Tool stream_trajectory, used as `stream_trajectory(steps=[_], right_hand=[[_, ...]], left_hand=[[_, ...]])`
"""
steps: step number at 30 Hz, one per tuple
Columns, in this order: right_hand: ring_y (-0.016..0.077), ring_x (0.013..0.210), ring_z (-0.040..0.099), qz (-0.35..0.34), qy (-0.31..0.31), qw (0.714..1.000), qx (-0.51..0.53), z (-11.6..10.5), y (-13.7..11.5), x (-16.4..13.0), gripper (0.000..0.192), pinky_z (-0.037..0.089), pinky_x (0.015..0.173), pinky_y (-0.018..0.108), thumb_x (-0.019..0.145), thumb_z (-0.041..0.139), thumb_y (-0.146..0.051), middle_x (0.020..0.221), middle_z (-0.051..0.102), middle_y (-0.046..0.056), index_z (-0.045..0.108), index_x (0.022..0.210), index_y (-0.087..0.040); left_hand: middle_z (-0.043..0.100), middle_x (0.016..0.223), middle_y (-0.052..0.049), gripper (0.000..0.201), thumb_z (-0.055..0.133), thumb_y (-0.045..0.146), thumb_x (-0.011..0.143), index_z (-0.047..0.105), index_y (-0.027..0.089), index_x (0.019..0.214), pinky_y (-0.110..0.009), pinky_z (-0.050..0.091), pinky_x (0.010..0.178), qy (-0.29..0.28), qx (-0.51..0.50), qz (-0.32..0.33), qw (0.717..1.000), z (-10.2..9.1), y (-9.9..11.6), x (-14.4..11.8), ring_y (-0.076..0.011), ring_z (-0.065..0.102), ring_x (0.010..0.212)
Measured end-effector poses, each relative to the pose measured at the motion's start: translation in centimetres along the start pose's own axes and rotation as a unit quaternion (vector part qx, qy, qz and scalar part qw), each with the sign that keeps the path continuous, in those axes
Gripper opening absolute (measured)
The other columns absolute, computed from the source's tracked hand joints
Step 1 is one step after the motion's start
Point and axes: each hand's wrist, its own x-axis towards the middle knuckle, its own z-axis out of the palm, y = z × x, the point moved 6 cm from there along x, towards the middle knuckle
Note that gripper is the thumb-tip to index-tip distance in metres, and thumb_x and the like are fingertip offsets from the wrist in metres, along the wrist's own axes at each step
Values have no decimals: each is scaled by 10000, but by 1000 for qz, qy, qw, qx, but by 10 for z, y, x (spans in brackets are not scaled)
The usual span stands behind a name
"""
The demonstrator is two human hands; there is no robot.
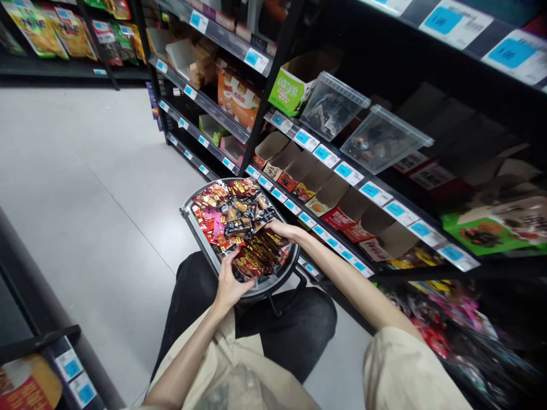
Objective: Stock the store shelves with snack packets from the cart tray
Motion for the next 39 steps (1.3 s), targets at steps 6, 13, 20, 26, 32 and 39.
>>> stream_trajectory(steps=[6, 13, 20, 26, 32, 39], right_hand=[[313, 1266, 616, -211, 40, 962, -169, -10, -34, -55, 593, 458, 1134, 471, 880, 651, -641, 1360, 668, 114, 664, 1291, -214], [353, 1434, 468, -276, 52, 913, -296, 1, -13, -76, 957, 381, 1199, 535, 778, 760, -654, 1574, 442, 187, 411, 1547, -206], [331, 1440, 465, -285, 56, 925, -247, -9, -5, -71, 841, 372, 1205, 530, 805, 765, -594, 1565, 469, 156, 473, 1511, -242], [285, 1340, 563, -336, 140, 924, -115, -35, -13, -87, 565, 467, 1127, 462, 841, 767, -497, 1454, 595, 96, 635, 1341, -270], [212, 924, 732, -357, 289, 870, 181, -76, 39, -105, 332, 581, 807, 341, 864, 718, -512, 1098, 763, 82, 724, 1040, -230], [150, 588, 641, -204, 528, 722, 397, -87, 168, -82, 352, 440, 531, 236, 681, 763, -491, 765, 751, 60, 695, 825, -177]], left_hand=[[582, 1324, -133, 855, 863, 240, 685, 446, 214, 1430, -507, 496, 1099, 8, 6, 1, 1000, -2, 2, 1, -317, 590, 1267], [577, 1366, -137, 833, 846, 199, 693, 445, 219, 1423, -518, 490, 1110, -9, -8, 13, 1000, -3, 10, 4, -316, 585, 1286], [588, 1353, -132, 828, 851, 236, 694, 456, 213, 1422, -507, 492, 1107, -1, -4, 5, 1000, -3, 6, 2, -315, 594, 1272], [605, 1330, -130, 767, 826, 332, 729, 486, 192, 1402, -467, 512, 1079, 1, 2, -10, 1000, -4, 2, 2, -299, 616, 1240], [653, 1258, -107, 784, 817, 526, 676, 555, 209, 1344, -482, 564, 1008, 70, 32, -57, 995, -6, -20, -3, -321, 688, 1097], [698, 1014, -58, 868, 858, 616, 539, 581, 247, 1274, -486, 626, 793, 72, 15, -95, 993, -2, 7, 22, -319, 721, 852]])
